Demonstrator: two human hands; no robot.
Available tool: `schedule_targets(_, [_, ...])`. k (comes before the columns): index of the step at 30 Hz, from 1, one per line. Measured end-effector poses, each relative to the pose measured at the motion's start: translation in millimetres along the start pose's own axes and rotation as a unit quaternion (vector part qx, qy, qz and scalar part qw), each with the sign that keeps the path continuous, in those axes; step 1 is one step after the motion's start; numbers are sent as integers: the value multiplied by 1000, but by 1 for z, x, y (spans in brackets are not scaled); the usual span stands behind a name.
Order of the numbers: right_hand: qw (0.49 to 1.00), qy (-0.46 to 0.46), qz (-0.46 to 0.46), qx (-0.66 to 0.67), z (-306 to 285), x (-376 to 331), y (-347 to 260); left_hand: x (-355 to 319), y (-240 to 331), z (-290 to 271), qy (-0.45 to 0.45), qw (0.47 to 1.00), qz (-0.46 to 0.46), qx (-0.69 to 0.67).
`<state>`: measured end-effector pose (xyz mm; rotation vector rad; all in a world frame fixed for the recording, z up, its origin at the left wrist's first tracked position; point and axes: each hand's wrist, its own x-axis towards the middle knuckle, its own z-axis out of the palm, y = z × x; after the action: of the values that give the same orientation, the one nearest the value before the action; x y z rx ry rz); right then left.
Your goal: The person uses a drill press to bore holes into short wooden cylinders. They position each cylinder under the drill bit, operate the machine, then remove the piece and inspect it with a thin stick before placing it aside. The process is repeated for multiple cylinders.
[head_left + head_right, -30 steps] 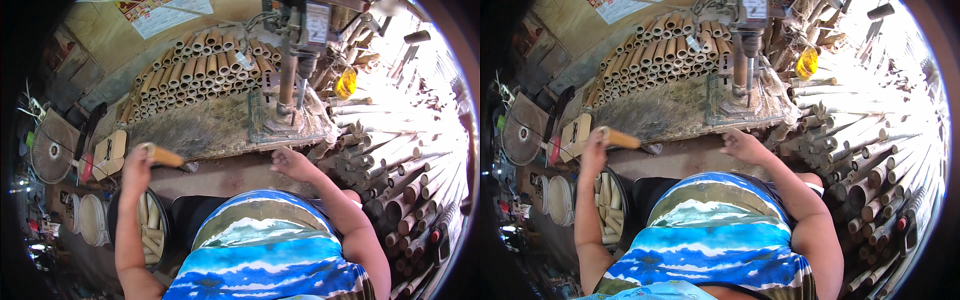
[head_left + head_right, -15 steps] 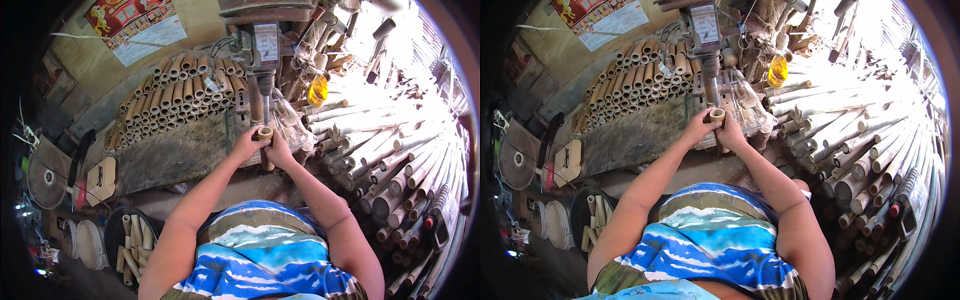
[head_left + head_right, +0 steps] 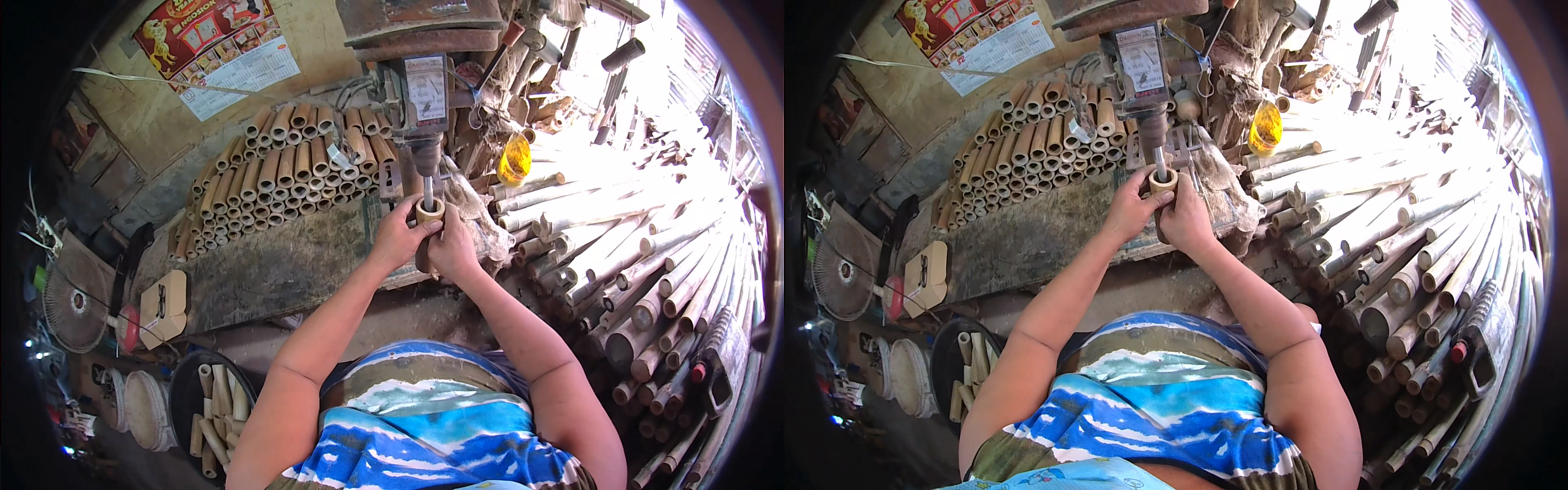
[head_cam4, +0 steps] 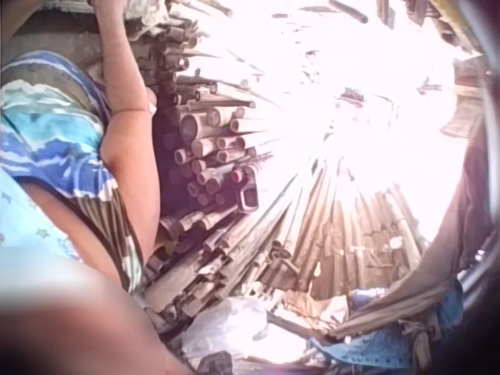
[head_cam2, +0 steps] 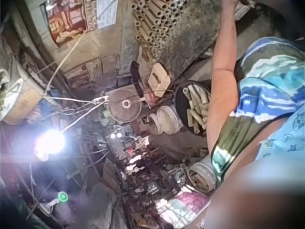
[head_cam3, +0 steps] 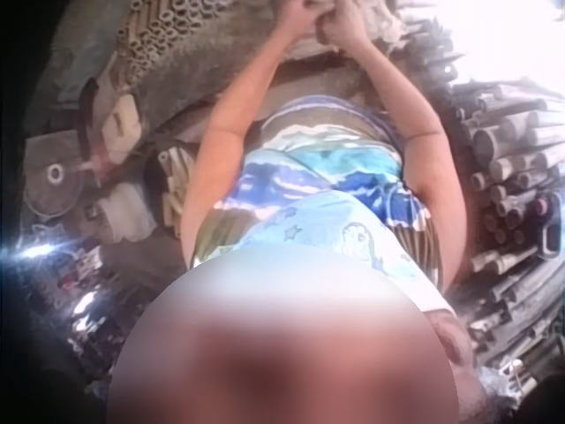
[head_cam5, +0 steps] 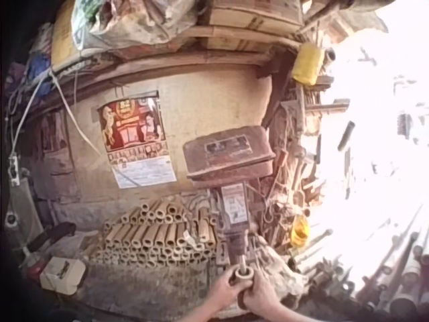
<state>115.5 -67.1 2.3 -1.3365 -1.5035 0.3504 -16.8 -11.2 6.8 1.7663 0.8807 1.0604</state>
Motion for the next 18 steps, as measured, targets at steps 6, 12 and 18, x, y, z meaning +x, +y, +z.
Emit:
schedule_targets(6, [999, -22, 27, 1, -2, 5, -12, 5, -5, -3, 35, 998, 44, -22])
schedule_targets(12, [1000, -26, 2, -8, -1, 10, -16, 5, -7, -7, 37, 998, 41, -4])
schedule_targets(18, [999, -33, 13, -29, 2, 17, -19, 10, -7, -10, 53, 997, 50, -12])
